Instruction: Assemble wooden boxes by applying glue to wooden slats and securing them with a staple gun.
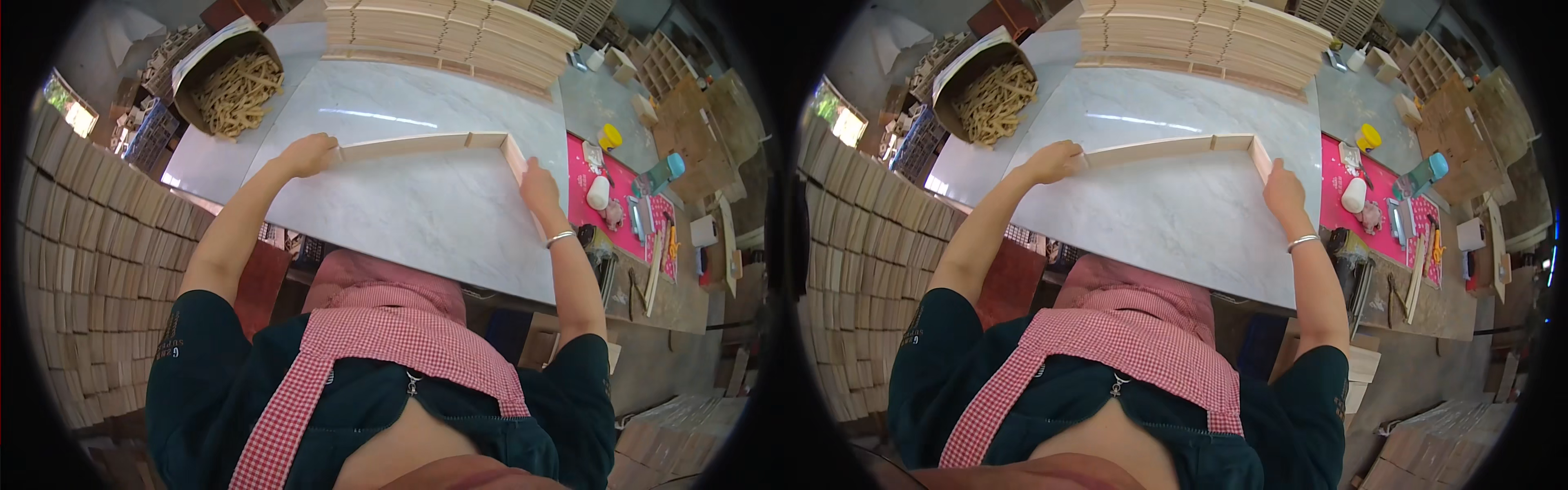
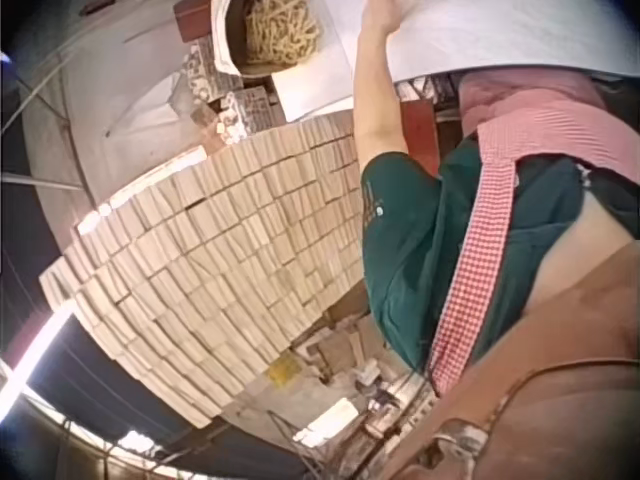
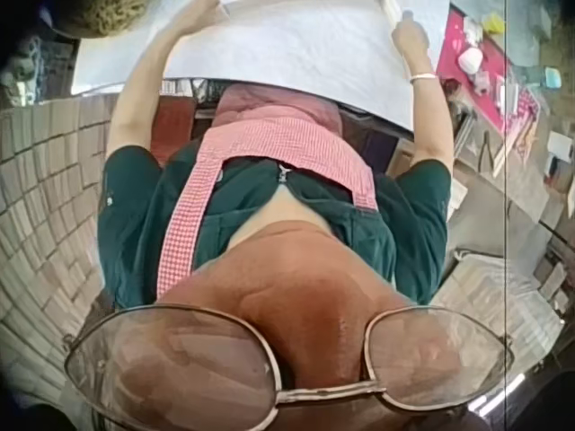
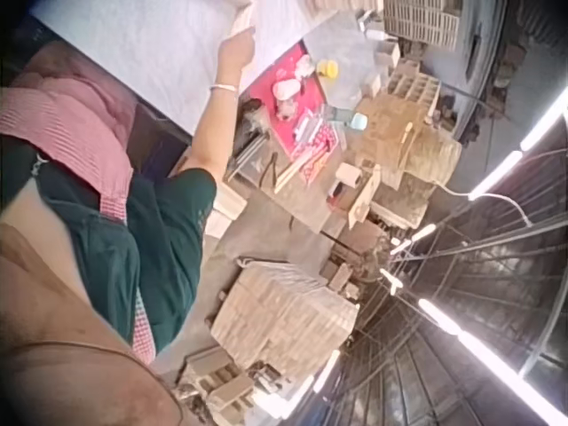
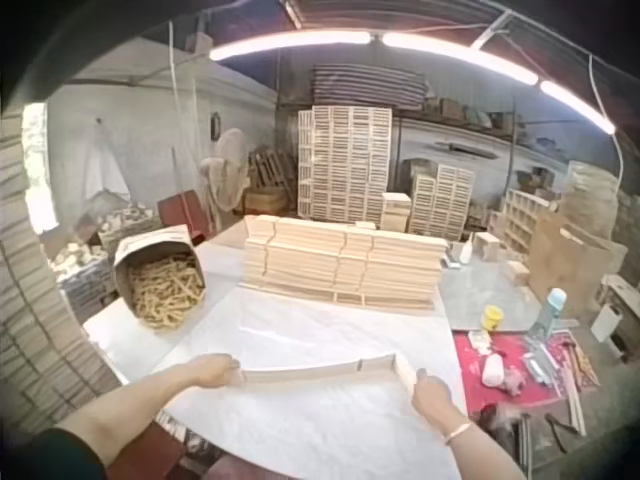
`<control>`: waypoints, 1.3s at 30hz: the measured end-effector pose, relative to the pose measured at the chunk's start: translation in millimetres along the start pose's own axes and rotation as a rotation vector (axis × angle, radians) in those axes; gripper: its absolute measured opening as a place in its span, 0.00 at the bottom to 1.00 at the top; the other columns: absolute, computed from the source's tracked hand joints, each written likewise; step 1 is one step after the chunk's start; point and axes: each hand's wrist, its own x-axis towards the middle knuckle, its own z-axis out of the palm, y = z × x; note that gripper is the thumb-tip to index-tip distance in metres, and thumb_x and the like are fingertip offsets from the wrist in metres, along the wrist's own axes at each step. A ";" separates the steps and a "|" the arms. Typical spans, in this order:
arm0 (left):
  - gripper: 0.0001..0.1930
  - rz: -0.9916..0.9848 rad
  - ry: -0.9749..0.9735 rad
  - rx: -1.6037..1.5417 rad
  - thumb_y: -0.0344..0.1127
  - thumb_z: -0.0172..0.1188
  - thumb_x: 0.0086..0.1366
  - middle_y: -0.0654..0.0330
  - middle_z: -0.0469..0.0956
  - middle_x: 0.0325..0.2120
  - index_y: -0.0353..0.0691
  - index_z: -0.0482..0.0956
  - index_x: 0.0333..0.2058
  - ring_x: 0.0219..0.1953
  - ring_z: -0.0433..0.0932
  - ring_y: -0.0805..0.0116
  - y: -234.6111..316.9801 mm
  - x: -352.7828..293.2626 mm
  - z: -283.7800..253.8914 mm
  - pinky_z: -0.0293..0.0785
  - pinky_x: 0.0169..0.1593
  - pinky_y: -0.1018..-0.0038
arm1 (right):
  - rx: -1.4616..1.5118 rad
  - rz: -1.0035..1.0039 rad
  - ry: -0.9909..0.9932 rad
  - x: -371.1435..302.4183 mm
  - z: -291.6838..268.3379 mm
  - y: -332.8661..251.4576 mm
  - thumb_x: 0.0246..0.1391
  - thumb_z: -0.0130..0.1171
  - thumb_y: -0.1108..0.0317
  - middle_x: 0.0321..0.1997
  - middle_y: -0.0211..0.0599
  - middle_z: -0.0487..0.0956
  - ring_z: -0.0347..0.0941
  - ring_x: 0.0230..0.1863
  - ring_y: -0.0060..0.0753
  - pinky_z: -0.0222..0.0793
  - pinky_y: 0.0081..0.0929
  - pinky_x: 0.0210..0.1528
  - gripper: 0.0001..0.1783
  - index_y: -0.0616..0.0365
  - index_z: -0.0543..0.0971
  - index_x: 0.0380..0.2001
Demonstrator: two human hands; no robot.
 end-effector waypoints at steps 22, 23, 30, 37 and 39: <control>0.23 0.110 0.080 -0.269 0.38 0.52 0.64 0.46 0.83 0.45 0.42 0.74 0.58 0.41 0.82 0.45 19.5 -5.4 54.9 0.78 0.44 0.55 | 0.273 -1.064 0.022 -71.8 7.2 -147.7 0.52 0.66 0.64 0.36 0.38 0.76 0.74 0.39 0.44 0.70 0.36 0.43 0.11 0.55 0.77 0.35; 0.22 0.026 0.064 -0.335 0.40 0.54 0.65 0.47 0.83 0.45 0.41 0.75 0.56 0.41 0.82 0.48 21.8 -2.1 54.9 0.79 0.44 0.56 | 0.310 -1.019 0.035 -71.8 11.7 -161.7 0.54 0.65 0.62 0.35 0.38 0.76 0.75 0.37 0.44 0.71 0.36 0.42 0.11 0.55 0.76 0.34; 0.25 -0.189 0.056 -0.673 0.49 0.62 0.66 0.50 0.82 0.46 0.41 0.76 0.56 0.42 0.82 0.53 44.8 -34.4 51.4 0.80 0.47 0.62 | 0.325 -0.838 0.022 -87.3 45.0 -178.6 0.58 0.62 0.58 0.30 0.37 0.78 0.75 0.30 0.43 0.71 0.36 0.36 0.12 0.55 0.75 0.34; 0.26 -0.114 0.085 -0.608 0.54 0.64 0.66 0.50 0.82 0.48 0.44 0.76 0.56 0.42 0.82 0.55 38.7 -34.5 54.9 0.81 0.47 0.64 | 0.340 -0.885 0.068 -86.0 40.7 -173.2 0.57 0.64 0.60 0.29 0.36 0.79 0.75 0.29 0.43 0.70 0.36 0.33 0.12 0.55 0.74 0.34; 0.28 -0.087 0.071 -0.607 0.54 0.64 0.65 0.49 0.82 0.48 0.43 0.76 0.56 0.43 0.82 0.54 39.5 -35.3 53.9 0.80 0.47 0.64 | 0.359 -0.884 0.080 -86.0 41.4 -171.2 0.57 0.64 0.60 0.29 0.36 0.79 0.75 0.29 0.43 0.70 0.36 0.33 0.12 0.55 0.74 0.34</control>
